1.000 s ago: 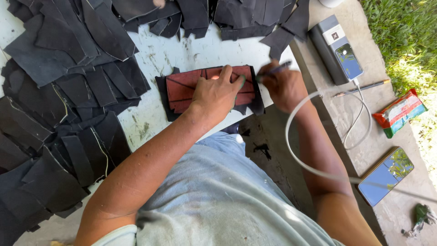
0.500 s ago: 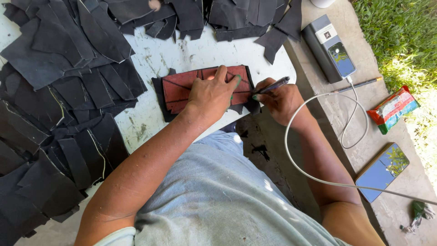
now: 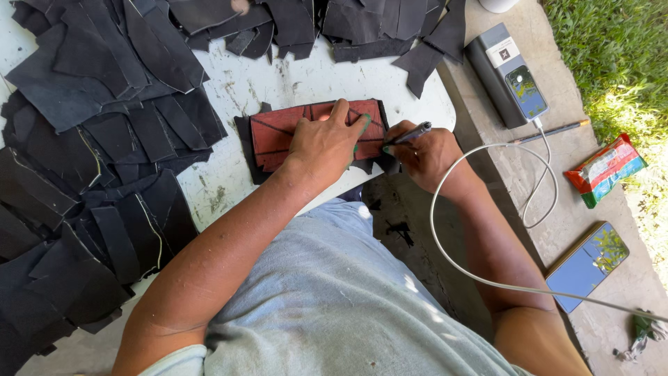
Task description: The person assembles a small leather wallet by layering black leather pieces over a red patterned base. They use a marker to draw lines on the red base and then place black leather pieces on top, aligning them carefully.
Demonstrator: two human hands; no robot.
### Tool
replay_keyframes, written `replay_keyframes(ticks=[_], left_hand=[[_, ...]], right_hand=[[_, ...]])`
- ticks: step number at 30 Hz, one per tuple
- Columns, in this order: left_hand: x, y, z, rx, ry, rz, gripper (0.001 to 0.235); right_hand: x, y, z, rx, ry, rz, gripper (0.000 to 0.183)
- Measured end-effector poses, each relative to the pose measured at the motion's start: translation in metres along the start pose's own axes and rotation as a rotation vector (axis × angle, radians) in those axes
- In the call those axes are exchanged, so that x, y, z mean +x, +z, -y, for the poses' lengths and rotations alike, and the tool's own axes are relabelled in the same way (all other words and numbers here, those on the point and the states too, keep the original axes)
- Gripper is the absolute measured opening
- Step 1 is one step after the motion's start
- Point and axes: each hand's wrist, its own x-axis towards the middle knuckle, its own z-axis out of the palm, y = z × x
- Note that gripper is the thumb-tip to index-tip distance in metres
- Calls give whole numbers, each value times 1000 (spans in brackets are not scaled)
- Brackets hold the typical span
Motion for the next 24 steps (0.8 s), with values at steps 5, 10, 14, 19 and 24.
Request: replay_keyframes(ticks=[5,10,14,19,24], left_hand=[[0,-3,1,14,13,-49,57],[-1,-2,0,-22,4,-13,59],[-1,-1,0,22,9,-43,60],[1,-4,0,5,-7,57,62],[-3,-3,-1,-29,-3,-3,60]], right_hand=[[3,-6,4,10,-59,8,15],[4,-7,4,2,6,54,15],[3,-3,4,-1,-76,-9,14],[6,-3,1,6,2,37,13],[-1,-1,-6,-26,-77,26,5]])
